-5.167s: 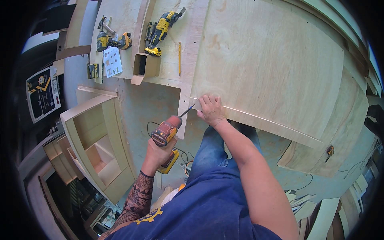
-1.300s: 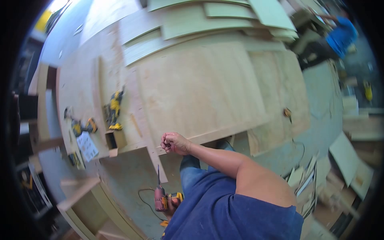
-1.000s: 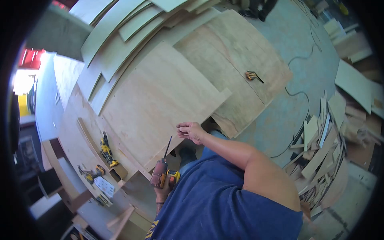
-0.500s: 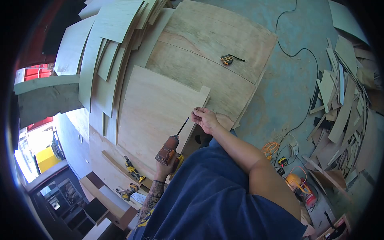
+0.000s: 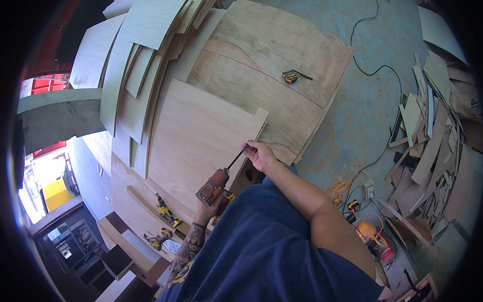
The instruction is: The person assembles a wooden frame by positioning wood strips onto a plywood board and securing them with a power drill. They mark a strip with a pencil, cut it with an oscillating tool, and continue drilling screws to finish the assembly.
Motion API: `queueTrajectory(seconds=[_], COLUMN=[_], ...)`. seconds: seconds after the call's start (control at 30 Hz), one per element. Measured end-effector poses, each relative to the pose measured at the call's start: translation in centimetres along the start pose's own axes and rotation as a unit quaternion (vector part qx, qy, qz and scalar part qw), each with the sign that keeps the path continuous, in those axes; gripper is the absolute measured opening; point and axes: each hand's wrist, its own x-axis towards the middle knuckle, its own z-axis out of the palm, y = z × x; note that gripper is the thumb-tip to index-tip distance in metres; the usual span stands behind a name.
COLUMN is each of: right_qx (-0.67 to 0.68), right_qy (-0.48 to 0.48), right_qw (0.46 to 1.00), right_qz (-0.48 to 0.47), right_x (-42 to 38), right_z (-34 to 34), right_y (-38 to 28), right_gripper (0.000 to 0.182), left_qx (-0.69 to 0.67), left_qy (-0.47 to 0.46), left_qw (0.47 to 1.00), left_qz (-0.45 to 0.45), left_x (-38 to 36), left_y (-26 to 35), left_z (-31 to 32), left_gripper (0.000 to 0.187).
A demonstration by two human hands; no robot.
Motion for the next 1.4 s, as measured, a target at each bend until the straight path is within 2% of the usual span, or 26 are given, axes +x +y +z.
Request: queueTrajectory(seconds=[0.03, 0.1, 0.3, 0.47, 0.53, 0.57, 0.6, 0.63, 0.7, 0.73, 0.77, 0.8, 0.87, 0.9, 0.97, 1.07, 1.3, 1.4], right_qx=[0.003, -0.009, -0.059, -0.059, -0.081, -0.078, -0.132, -0.185, -0.316, -0.408, -0.489, -0.486, -0.594, -0.59, -0.625, -0.633, -0.633, -0.64], right_qy=[0.004, -0.011, -0.06, -0.06, -0.036, -0.036, 0.005, 0.046, 0.163, 0.229, 0.29, 0.291, 0.241, 0.244, 0.229, 0.24, 0.266, 0.283], right_qw=[1.0, 1.0, 0.996, 0.996, 0.99, 0.99, 0.989, 0.981, 0.932, 0.867, 0.779, 0.782, 0.698, 0.701, 0.708, 0.71, 0.694, 0.683], right_qz=[-0.001, 0.001, 0.031, 0.041, 0.109, 0.108, 0.07, 0.033, -0.069, -0.169, -0.263, -0.261, -0.319, -0.317, -0.238, -0.195, -0.217, -0.209], right_x=[0.0, 0.1, 0.3, 0.4, 1.1, 1.6, 3.0, 3.9, 6.0, 8.3, 10.5, 10.8, 10.4, 11.1, 12.3, 11.1, 12.2, 12.5], right_z=[0.0, 0.0, -1.0, -1.3, -2.2, -2.7, -3.9, -4.2, -4.2, -4.8, -5.5, -5.0, -3.7, -3.9, -4.8, -4.0, -4.2, -3.6], right_y=[0.1, 0.0, -1.1, -1.0, -1.4, -1.9, -2.4, -3.2, -5.4, -6.0, -6.2, -6.7, -7.8, -8.1, -8.5, -9.5, -8.6, -8.7], right_gripper=[0.013, 0.014, 0.018, 0.017, 0.016, 0.016, 0.016, 0.017, 0.029, 0.036, 0.044, 0.044, 0.042, 0.042, 0.038, 0.032, 0.031, 0.037], left_qx=[-0.001, -0.064, -0.176, -0.173, -0.175, -0.159, -0.144, -0.142, -0.188, -0.185, -0.208, -0.23, -0.218, -0.211, -0.211, -0.214, -0.202, -0.181], left_qy=[0.002, 0.016, 0.042, 0.034, 0.036, 0.03, 0.025, 0.024, 0.035, 0.034, 0.053, 0.072, 0.064, 0.06, 0.055, 0.05, 0.038, 0.034], left_qw=[1.0, 0.996, 0.978, 0.978, 0.977, 0.98, 0.983, 0.983, 0.971, 0.972, 0.966, 0.959, 0.96, 0.96, 0.961, 0.959, 0.958, 0.965], left_qz=[-0.001, -0.058, -0.108, -0.116, -0.118, -0.117, -0.115, -0.115, -0.143, -0.145, -0.148, -0.15, -0.163, -0.173, -0.172, -0.177, -0.201, -0.188], left_x=[-0.2, -0.3, -0.3, 0.0, 0.2, 0.3, 0.4, 0.6, 0.7, 0.8, 1.0, 1.0, 0.9, 0.9, 0.8, 0.4, 0.4, 0.5], left_y=[0.0, 0.0, -0.7, -0.4, -0.7, -1.2, -1.6, -1.6, -1.6, -1.4, -0.9, -0.6, -0.5, -0.5, -0.7, -0.7, -1.1, -1.2], left_z=[0.1, 0.4, 1.1, 1.8, 2.4, 2.8, 3.0, 3.1, 3.3, 3.3, 3.4, 3.4, 3.2, 3.1, 3.1, 3.0, 3.1, 3.0], left_gripper=[0.026, 0.028, 0.032, 0.032, 0.032, 0.034, 0.036, 0.036, 0.037, 0.037, 0.034, 0.031, 0.032, 0.033, 0.032, 0.031, 0.031, 0.031])
